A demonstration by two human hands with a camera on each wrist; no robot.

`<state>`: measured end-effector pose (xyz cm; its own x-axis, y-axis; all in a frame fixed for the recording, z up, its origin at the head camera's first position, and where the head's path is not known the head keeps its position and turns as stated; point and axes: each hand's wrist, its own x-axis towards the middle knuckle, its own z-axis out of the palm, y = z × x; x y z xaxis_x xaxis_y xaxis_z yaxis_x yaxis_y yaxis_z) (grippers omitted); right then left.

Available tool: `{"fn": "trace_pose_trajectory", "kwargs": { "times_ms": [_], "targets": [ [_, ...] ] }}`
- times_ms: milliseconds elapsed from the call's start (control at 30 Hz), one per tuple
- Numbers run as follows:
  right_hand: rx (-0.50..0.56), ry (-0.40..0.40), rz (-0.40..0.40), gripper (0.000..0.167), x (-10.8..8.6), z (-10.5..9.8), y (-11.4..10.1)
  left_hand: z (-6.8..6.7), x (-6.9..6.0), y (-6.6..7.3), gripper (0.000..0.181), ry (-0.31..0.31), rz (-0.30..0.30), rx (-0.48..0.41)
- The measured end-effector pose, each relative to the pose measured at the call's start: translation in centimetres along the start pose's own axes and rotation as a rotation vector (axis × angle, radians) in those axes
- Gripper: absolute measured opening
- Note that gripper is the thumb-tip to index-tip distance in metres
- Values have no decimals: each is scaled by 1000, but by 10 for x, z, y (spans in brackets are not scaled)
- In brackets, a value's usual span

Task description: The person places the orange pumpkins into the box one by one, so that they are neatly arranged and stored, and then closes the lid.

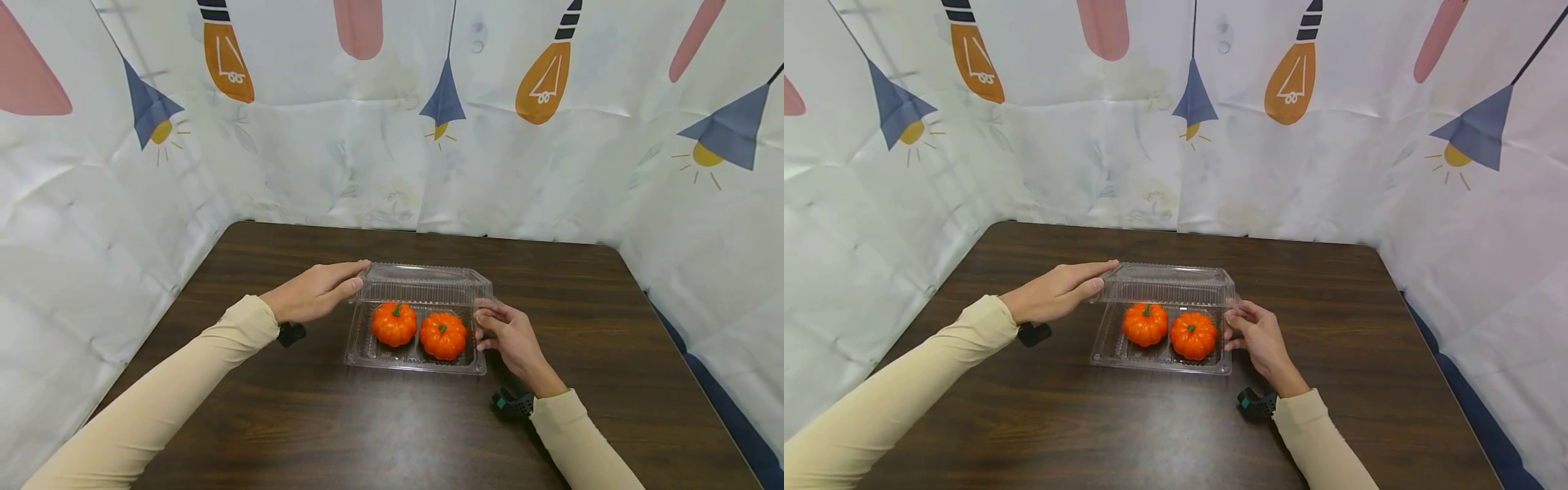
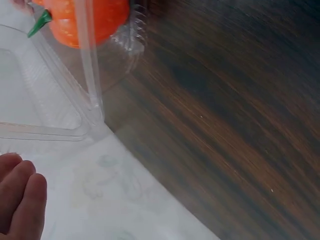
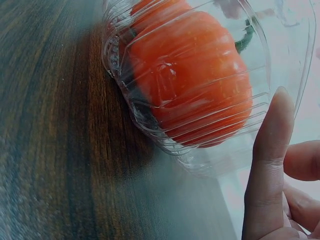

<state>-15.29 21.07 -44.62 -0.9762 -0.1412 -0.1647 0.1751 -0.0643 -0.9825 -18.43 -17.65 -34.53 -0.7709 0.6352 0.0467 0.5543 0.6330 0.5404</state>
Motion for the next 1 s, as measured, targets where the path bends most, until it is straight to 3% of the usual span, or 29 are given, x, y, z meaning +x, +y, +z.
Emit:
{"fn": "trace_pose_trajectory", "kwargs": {
  "times_ms": [533, 767, 1000],
  "targets": [
    [-38, 1, 22, 39, 0, -1, -3, 6, -3, 1, 64, -17, 46, 79],
    [-47, 14, 28, 50, -1, -2, -3, 12, -5, 1, 75, -24, 25, 98],
    [-33, 14, 26, 50, -1, -2, -2, 16, -8, 3, 77, -22, 5, 129]
  ]
}}
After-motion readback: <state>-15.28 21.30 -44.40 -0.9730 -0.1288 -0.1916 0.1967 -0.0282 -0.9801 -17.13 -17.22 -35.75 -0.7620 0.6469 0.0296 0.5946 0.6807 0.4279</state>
